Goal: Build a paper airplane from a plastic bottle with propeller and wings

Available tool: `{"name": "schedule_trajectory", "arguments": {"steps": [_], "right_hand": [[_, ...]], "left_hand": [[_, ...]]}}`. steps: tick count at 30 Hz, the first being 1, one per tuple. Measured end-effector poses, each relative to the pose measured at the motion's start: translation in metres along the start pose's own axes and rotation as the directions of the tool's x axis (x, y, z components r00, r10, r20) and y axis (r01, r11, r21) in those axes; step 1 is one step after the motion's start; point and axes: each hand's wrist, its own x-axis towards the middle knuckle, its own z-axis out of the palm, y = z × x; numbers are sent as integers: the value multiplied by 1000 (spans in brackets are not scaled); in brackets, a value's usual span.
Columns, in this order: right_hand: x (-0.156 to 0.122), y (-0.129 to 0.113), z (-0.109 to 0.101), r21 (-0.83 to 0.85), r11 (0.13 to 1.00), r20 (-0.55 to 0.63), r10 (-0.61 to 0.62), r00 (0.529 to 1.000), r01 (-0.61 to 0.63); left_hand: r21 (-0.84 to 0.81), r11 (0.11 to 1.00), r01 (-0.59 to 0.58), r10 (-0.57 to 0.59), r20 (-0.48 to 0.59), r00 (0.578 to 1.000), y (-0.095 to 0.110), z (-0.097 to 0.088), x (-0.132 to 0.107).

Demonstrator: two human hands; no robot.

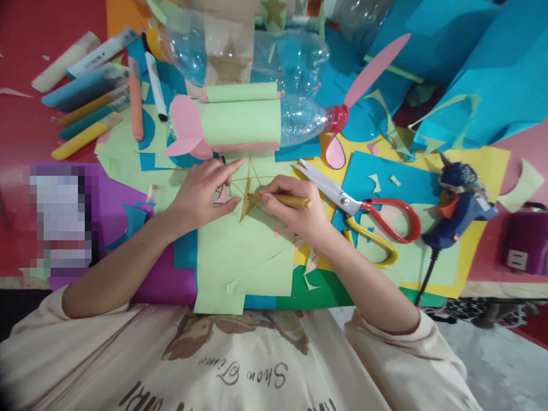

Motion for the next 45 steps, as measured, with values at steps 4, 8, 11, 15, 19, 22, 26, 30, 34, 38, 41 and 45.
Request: {"name": "schedule_trajectory", "arguments": {"steps": [4, 8, 11, 15, 19, 22, 26, 30, 34, 38, 41, 45], "right_hand": [[0, -1, -1, 10, 1000, 33, -4, 999, 3], [0, 0, -2, 23, 1000, 43, -11, 999, 10], [1, 5, -2, 23, 999, -76, -24, 997, 26], [2, 9, -1, 6, 998, -192, -57, 980, 60], [3, 8, 0, -49, 997, -160, -73, 984, 66], [3, 6, 0, -43, 998, -134, -59, 989, 53], [2, 5, 0, -24, 999, -107, -47, 993, 45], [1, 5, 0, -43, 998, -128, -41, 991, 35], [2, 5, 0, -45, 998, -162, -42, 986, 35], [2, 6, -1, -31, 998, -177, -51, 983, 46], [3, 6, -1, -9, 999, -188, -46, 981, 45], [3, 6, 0, 11, 999, -211, -30, 977, 33]], "left_hand": [[0, 1000, -2, 2, -3, 1000, -1, 0, 0], [1, 1000, -3, 3, 2, 1000, -1, 0, 0], [1, 1000, 2, -2, 8, 1000, 0, -1, -1], [-8, 1000, -8, 8, -6, 1000, 0, -1, -1], [-13, 1000, -5, 5, -1, 1000, 0, 0, -1], [-15, 1000, -2, 2, 7, 1000, 0, -1, -1], [-28, 999, 19, -18, 18, 1000, 2, -3, -1], [-34, 999, 17, -17, 18, 1000, 3, -4, -1], [-35, 999, 22, -21, 23, 999, 3, -4, -1], [-26, 999, 42, -41, 40, 998, 4, -4, 0], [-24, 998, 52, -51, 47, 998, 4, -5, 1], [-27, 999, 40, -39, 39, 998, 4, -4, 0]]}}
